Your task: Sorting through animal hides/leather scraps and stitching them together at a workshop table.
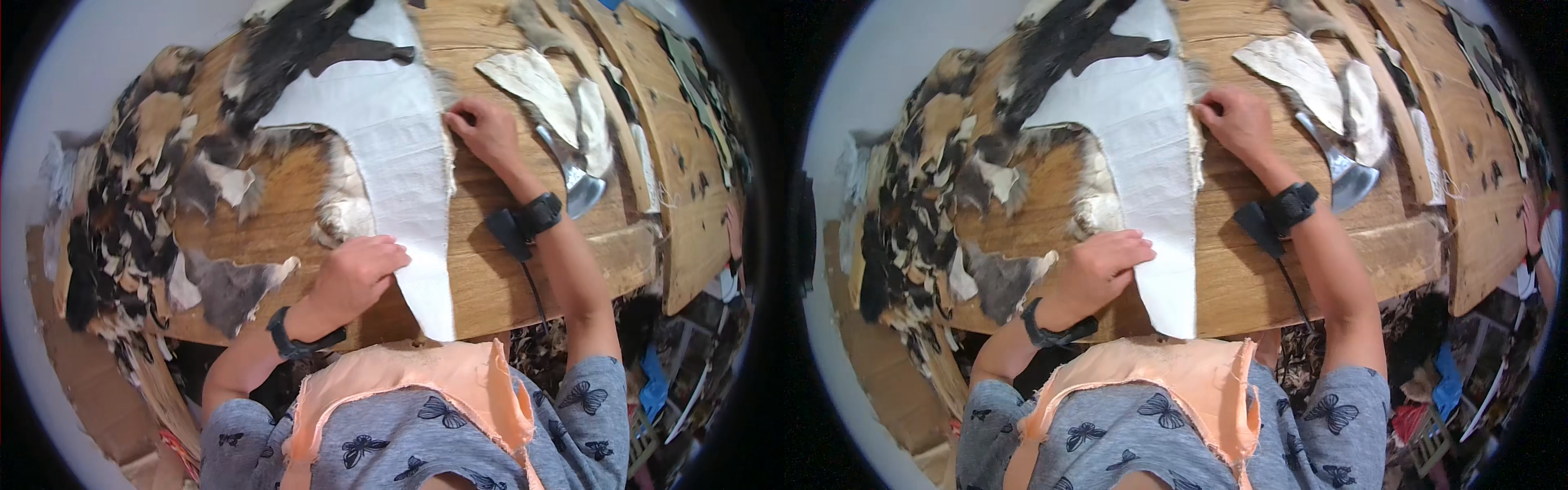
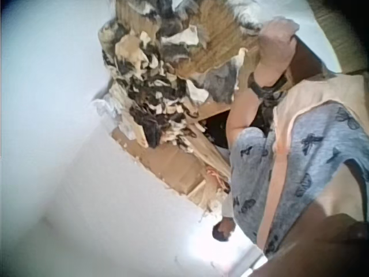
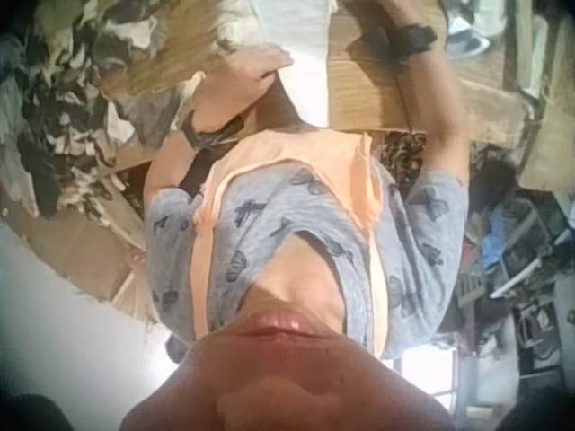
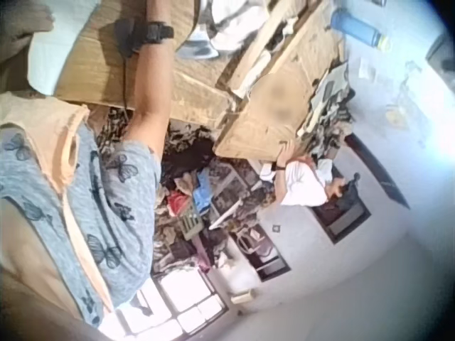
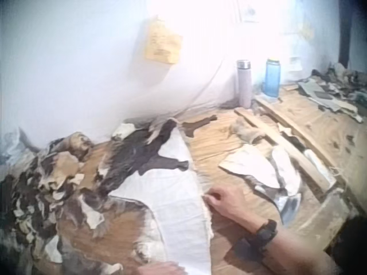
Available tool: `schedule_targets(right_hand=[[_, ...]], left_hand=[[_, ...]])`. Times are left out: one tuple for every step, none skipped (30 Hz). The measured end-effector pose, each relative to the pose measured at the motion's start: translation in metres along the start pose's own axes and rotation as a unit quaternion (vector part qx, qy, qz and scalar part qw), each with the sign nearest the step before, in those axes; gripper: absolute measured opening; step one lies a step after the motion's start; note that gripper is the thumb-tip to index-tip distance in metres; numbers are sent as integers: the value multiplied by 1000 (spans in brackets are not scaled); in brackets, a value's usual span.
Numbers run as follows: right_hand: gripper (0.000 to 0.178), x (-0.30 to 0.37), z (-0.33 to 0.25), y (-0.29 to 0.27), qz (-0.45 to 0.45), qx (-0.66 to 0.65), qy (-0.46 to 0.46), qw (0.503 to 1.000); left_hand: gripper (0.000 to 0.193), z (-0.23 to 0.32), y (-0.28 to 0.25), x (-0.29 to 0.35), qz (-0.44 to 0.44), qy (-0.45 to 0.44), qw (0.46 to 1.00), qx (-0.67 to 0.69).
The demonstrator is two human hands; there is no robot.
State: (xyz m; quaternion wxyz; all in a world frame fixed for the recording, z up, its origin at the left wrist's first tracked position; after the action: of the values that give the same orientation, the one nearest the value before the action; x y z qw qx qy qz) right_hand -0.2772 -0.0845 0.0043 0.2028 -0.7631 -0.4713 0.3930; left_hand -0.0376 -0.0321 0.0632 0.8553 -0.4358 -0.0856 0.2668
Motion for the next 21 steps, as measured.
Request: schedule_targets(right_hand=[[16,0,-1,-1,-4,6,2,1000],[19,0,0,1,-4,-10,11,1000],[19,0,0,1,-7,-13,8,1000],[19,0,1,1,-3,-14,7,1000],[19,0,1,1,1,-13,8,1000],[19,0,1,-1,14,-4,-8,1000],[19,0,2,-1,12,1,-5,1000],[18,0,1,0,13,7,-15,1000],[18,-2,-2,1,15,14,-25,999],[18,-2,2,4,14,3,-15,1000],[18,-2,3,3,15,9,-9,1000],[18,-3,1,3,17,3,-13,1000],[17,-3,0,3,19,-3,-17,1000],[16,0,0,3,23,-4,-22,999],[16,0,2,2,25,0,-21,999],[16,1,3,3,26,-6,-17,999],[16,1,5,2,26,-12,-15,999],[17,0,4,-2,41,-38,6,998],[17,0,4,-6,42,-37,4,998],[18,1,10,-8,40,-82,45,995],[19,0,14,-7,37,-131,83,987]], left_hand=[[20,3,2,3,0,2,1000,3],[20,2,4,7,4,-6,1000,-1],[23,3,8,9,1,-3,1000,-14],[25,3,10,11,-2,1,1000,-26],[25,4,9,13,0,-2,1000,-26],[25,7,10,14,-5,4,999,-49],[24,9,12,14,-10,10,997,-71],[24,10,13,17,-12,14,998,-65],[24,10,12,19,-1,15,997,-71],[23,10,11,20,9,17,997,-77],[23,10,12,19,6,22,997,-71],[23,9,11,18,4,18,997,-69],[23,8,11,18,3,13,998,-68],[23,11,11,18,0,17,998,-66],[23,12,12,17,-4,15,997,-69],[24,12,13,15,-9,12,997,-73],[24,12,14,15,-9,17,997,-72],[23,11,14,15,-10,15,997,-70],[23,9,13,15,-10,13,998,-68],[23,8,10,13,-8,14,998,-68],[23,3,5,10,-23,-11,999,-24]])
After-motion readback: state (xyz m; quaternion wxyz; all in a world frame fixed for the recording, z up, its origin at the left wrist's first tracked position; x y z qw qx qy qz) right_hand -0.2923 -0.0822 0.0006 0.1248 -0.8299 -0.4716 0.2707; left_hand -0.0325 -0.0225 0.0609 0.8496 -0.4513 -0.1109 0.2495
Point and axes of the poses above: each hand's wrist, its own x-axis away from the middle knuckle, its own y-axis out of the palm, z = x × y, the point moved 6 cm from there along -x, towards the middle knuckle, and after that the axes turned 8 degrees about -y, right-handed, at the moved point
